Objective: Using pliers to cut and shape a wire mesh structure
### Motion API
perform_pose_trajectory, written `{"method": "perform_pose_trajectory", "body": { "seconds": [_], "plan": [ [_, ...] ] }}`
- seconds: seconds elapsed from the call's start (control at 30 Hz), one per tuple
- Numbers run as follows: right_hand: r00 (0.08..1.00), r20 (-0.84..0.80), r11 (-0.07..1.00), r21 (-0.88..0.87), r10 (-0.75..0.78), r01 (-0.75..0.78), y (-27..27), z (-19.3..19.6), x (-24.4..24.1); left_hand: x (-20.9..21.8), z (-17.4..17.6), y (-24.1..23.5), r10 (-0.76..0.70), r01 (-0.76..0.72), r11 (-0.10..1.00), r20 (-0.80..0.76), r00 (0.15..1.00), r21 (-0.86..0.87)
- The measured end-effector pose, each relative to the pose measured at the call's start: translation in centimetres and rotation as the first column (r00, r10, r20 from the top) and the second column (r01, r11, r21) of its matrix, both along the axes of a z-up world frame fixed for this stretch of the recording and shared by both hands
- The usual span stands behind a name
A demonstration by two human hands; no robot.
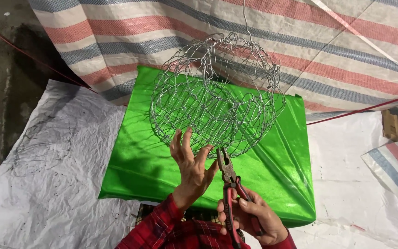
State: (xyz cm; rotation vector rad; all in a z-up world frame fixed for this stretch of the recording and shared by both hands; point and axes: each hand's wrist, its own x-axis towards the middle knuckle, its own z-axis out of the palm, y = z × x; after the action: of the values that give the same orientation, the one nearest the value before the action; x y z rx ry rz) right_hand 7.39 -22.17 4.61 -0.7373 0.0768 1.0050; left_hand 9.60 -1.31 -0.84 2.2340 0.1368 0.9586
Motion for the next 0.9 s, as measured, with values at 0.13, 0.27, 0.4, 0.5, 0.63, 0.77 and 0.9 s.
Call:
{"method": "perform_pose_trajectory", "body": {
  "seconds": [0.13, 0.27, 0.4, 0.5, 0.63, 0.77, 0.9],
  "plan": [
    [1.0, 0.011, 1.0, 0.004, -0.002, 0.002, 0.7, 1.3, -0.1, -0.2, 1.0, -0.2, -0.061, 0.062, 0.995, 0.015, 0.998, -0.079],
    [0.999, 0.033, 1.0, -0.021, -0.016, 0.017, 0.9, 2.0, -0.3, 0.4, 0.0, -0.6, -0.012, 0.016, 0.998, 0.054, 0.998, -0.067],
    [1.0, 0.024, 1.0, -0.016, -0.011, 0.012, 1.1, 1.9, -0.3, 0.7, -0.6, -0.8, 0.048, -0.044, 0.998, 0.085, 0.995, -0.049],
    [0.999, -0.027, 0.999, -0.033, -0.024, 0.023, 1.5, 2.1, -0.3, 0.4, -0.1, -0.7, 0.031, -0.027, 0.999, 0.099, 0.995, -0.046],
    [0.998, -0.026, 0.998, -0.045, -0.054, 0.053, 2.0, 2.0, -0.4, 0.7, -0.6, -0.8, 0.051, -0.047, 0.998, 0.137, 0.989, -0.032],
    [0.995, 0.027, 0.995, -0.028, -0.094, 0.095, 2.9, 3.1, -0.9, 0.6, -0.3, -0.8, 0.039, -0.035, 0.999, 0.144, 0.989, -0.032],
    [0.988, 0.064, 0.988, -0.054, -0.142, 0.145, 3.3, 3.4, -1.2, 0.8, -0.7, -0.8, 0.047, -0.044, 0.999, 0.169, 0.984, -0.026]
  ]
}}
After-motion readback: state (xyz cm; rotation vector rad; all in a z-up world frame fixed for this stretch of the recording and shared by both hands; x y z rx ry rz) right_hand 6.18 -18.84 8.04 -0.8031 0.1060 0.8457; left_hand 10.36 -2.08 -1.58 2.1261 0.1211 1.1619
